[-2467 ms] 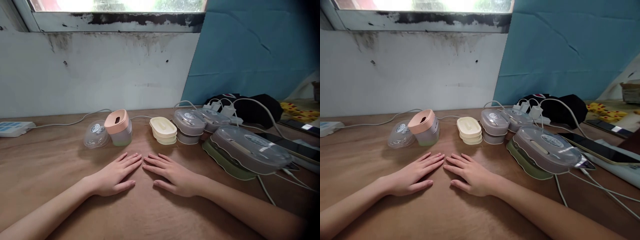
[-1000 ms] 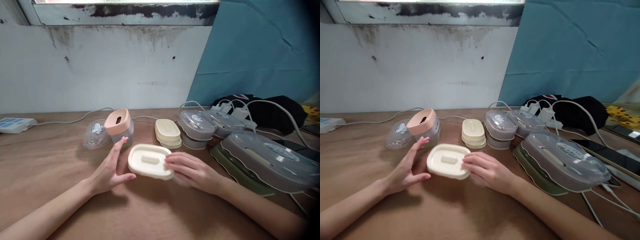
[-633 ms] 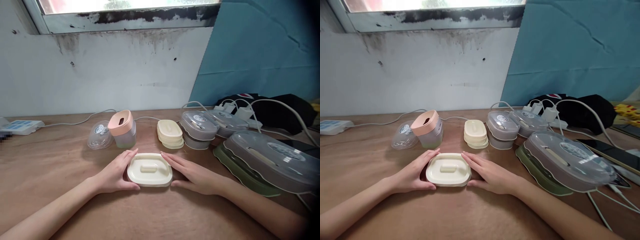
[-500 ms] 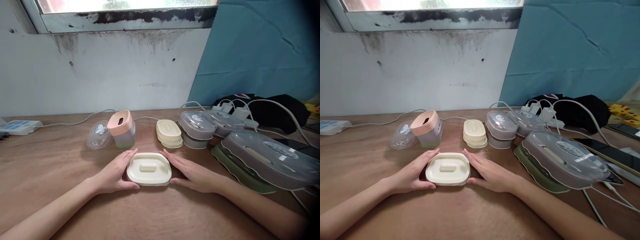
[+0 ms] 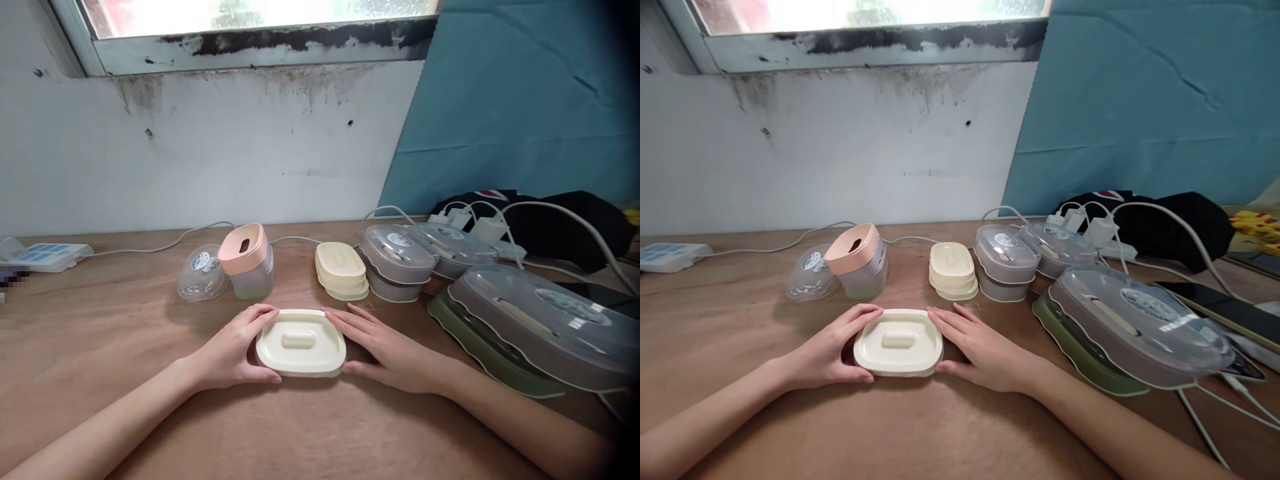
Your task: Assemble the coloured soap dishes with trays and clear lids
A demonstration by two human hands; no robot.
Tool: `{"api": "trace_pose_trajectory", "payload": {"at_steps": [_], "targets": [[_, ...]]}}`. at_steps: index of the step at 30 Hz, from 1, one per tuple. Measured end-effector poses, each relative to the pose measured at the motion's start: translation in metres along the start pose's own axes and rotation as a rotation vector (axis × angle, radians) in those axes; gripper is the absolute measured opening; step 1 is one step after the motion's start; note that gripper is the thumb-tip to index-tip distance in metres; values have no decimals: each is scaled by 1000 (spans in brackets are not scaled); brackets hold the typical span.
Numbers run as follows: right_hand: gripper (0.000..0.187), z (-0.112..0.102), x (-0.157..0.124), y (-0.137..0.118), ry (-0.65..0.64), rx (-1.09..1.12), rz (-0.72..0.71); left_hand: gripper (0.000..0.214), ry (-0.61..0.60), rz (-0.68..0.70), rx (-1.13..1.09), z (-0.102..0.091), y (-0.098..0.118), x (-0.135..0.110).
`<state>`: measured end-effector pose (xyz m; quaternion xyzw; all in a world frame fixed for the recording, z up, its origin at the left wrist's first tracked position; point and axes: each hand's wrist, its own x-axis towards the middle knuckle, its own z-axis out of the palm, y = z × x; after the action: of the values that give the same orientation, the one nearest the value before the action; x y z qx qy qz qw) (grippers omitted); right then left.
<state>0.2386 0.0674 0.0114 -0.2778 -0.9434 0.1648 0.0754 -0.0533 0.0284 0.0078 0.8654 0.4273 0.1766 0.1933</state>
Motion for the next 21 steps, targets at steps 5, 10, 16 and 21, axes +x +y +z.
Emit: {"api": "trace_pose_trajectory", "payload": {"at_steps": [5,10,16,21], "targets": [[83,-5,0,-4,-73,25,20,78,-9,38,74,1,-2,-1],[77,-4,0,-5,-37,58,13,52,136,93,288,-6,5,-3],[72,-2,1,-2,-16,58,-4,40,621,-155,435,-48,4,26],[71,-3,1,-1,-21,51,-12,38,583,-335,333,-65,-11,56]]}}
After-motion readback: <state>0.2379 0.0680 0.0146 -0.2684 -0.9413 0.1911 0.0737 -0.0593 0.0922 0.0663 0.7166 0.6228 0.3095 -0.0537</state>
